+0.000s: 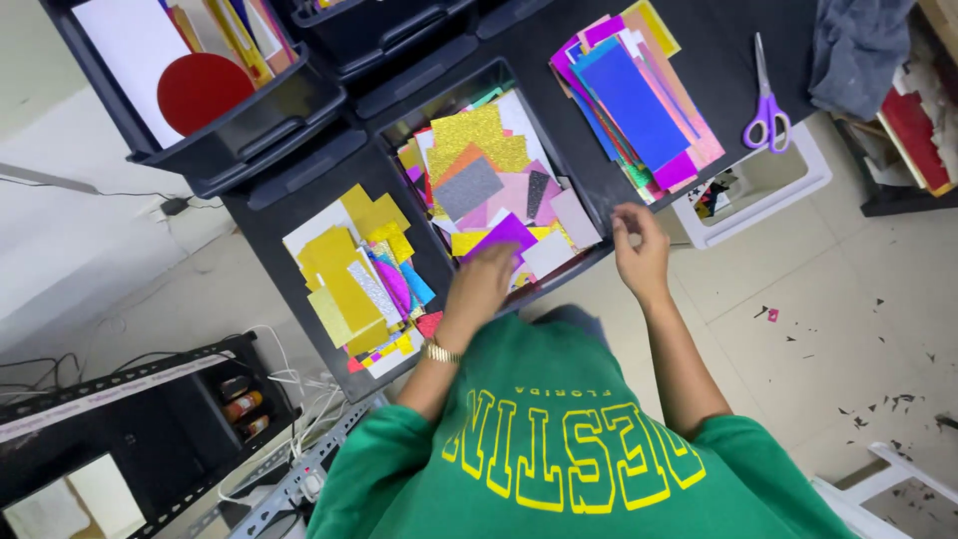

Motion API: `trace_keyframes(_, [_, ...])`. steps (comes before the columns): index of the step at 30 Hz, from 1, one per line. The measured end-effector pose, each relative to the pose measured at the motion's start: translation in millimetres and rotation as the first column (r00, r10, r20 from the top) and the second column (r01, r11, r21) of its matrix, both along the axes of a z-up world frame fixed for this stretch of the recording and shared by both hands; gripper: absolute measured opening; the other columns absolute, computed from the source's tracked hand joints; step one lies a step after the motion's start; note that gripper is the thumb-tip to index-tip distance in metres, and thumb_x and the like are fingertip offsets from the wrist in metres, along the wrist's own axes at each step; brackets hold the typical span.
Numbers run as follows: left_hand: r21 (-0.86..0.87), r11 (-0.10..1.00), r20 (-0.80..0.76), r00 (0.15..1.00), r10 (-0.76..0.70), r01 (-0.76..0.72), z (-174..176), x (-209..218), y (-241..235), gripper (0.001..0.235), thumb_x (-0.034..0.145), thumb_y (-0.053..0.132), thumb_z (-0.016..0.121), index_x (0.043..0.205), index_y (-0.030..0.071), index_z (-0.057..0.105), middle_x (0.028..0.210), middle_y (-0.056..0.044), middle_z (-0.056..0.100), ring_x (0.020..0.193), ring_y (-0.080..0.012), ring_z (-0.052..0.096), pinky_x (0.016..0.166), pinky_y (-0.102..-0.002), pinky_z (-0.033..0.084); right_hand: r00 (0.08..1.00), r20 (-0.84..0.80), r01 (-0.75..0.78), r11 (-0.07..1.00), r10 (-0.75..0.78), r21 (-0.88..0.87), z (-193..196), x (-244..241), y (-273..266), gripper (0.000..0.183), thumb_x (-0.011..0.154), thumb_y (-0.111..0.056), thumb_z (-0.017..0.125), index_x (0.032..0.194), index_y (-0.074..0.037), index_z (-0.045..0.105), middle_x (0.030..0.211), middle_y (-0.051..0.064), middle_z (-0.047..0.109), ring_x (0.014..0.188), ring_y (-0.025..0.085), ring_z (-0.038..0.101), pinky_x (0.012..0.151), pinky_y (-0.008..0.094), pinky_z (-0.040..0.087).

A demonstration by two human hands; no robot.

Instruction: The person sorts and organizes colorful craft paper pieces from one bin into two other bins on a table. They pick up individual pieces, briefly inspect them, and place them into the appropriate bin based on color or type.

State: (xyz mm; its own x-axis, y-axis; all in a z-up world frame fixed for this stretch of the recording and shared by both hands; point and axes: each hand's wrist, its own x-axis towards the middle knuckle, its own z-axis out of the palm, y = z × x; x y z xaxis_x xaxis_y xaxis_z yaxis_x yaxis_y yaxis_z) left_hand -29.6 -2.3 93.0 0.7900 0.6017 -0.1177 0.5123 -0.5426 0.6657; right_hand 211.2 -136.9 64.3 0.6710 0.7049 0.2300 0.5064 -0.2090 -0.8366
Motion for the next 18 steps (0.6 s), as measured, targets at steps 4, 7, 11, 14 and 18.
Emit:
trace_keyframes(4, [0.186,0.976,0.111,0.989,0.096,-0.116,16.6,17.8,73.3,0.038,0.094,0.006,0.059,0.131,-0.002,0.060,0.123,-0.027,0.065,0.115,-0.0472,0.062,0.096,-0.054,0.051,0.997,0.082,-0.021,0.998,0.017,0.051,11.2,-26.5,32.4,0.013,0.100,-0.007,0.067,0.109,-0.013,0.074,0.099,0.007,0.074,0.089,0.030,0.072,0.080,0.040,0.056])
trace_keyframes(7, [0.172,0.978,-0.004,0.993,0.119,-0.117,-7.2,36.9,118.0,0.079,0.083,0.004,0.077,0.147,-0.013,0.035,0.137,-0.036,0.051,0.131,-0.0522,0.049,0.112,-0.056,0.040,0.997,0.009,-0.081,0.985,0.080,0.149,-4.1,-46.3,44.3,0.014,0.096,0.002,0.067,0.106,-0.007,0.072,0.095,0.014,0.072,0.086,0.035,0.070,0.077,0.042,0.056])
trace_keyframes(11, [0.302,0.951,-0.256,0.955,0.152,-0.071,-47.4,48.0,145.1,0.088,0.070,0.016,0.090,0.143,-0.005,0.045,0.124,-0.021,0.057,0.118,-0.0411,0.057,0.099,-0.051,0.052,0.986,0.133,-0.103,0.995,0.102,-0.002,-8.8,-52.6,46.0,0.015,0.091,-0.003,0.072,0.103,-0.013,0.074,0.091,0.007,0.073,0.084,0.030,0.071,0.075,0.040,0.057])
trace_keyframes(14, [0.234,0.966,-0.186,0.970,0.155,-0.109,-31.2,37.9,143.6,0.070,0.075,0.012,0.084,0.136,0.001,0.053,0.116,-0.016,0.060,0.111,-0.0404,0.062,0.091,-0.053,0.054,0.987,0.139,-0.076,0.996,0.082,-0.048,-16.0,-55.4,44.7,0.015,0.091,-0.005,0.072,0.102,-0.015,0.075,0.090,0.003,0.074,0.083,0.025,0.071,0.073,0.036,0.058])
trace_keyframes(18, [0.025,0.972,-0.111,0.966,0.234,-0.232,-29.1,26.6,155.5,0.046,0.087,0.015,0.075,0.130,0.012,0.058,0.115,-0.015,0.067,0.110,-0.0430,0.066,0.092,-0.058,0.053,0.965,0.241,-0.089,0.993,0.106,-0.079,-9.1,-55.5,51.1,0.013,0.091,-0.005,0.072,0.099,-0.016,0.075,0.084,0.003,0.072,0.078,0.024,0.070,0.070,0.037,0.057])
